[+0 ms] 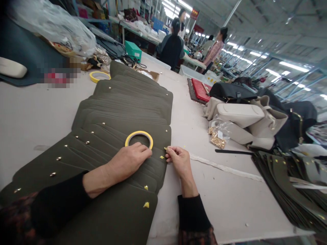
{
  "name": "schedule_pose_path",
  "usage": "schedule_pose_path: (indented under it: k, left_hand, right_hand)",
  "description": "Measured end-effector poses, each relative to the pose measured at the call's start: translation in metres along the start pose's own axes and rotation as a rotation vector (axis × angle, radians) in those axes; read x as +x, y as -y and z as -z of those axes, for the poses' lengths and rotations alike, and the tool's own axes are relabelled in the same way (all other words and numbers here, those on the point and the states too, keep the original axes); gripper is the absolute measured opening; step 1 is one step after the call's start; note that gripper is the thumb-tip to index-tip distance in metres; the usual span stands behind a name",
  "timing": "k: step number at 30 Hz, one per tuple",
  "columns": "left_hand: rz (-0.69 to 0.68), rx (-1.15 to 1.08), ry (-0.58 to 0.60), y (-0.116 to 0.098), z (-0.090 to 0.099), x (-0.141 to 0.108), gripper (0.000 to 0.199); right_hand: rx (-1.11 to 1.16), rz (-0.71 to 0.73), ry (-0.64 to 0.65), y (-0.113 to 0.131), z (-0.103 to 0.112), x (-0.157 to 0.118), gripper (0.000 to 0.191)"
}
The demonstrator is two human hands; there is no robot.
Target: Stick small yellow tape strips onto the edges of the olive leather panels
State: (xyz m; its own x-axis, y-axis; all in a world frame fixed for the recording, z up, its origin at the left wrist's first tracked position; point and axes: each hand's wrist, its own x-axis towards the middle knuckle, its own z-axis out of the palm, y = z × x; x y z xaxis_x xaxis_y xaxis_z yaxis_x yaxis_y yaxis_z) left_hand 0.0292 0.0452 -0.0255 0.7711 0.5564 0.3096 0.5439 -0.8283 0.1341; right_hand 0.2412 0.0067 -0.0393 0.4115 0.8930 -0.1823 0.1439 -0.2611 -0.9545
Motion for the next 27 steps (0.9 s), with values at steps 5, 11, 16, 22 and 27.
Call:
schedule_pose_path:
  k: [5, 11, 16, 22, 27]
  left_hand:
    - [0.012, 0.002, 0.095, 0.0, 0.0, 0.003, 0.007]
    - [0.015, -0.008, 0.112, 0.0, 0.002, 0.003, 0.009]
    - [0.028, -0.024, 0.119, 0.001, 0.001, 0.002, 0.011]
    - [0.048, -0.045, 0.108, 0.001, 0.0, 0.001, 0.013]
    - [0.109, -0.06, 0.007, 0.004, -0.006, 0.002, 0.014]
  right_hand:
    - [-0.189, 0.053, 0.013, 0.001, -0.004, 0.004, 0.032]
    - [-0.494, 0.189, -0.004, 0.005, -0.009, 0.009, 0.027]
    - [-0.691, 0.307, -0.022, 0.008, -0.008, 0.011, 0.027]
    - [-0.679, 0.6, -0.111, 0.003, 0.007, 0.001, 0.017]
    - [-0.915, 0.764, 0.08, 0.005, 0.004, 0.001, 0.019]
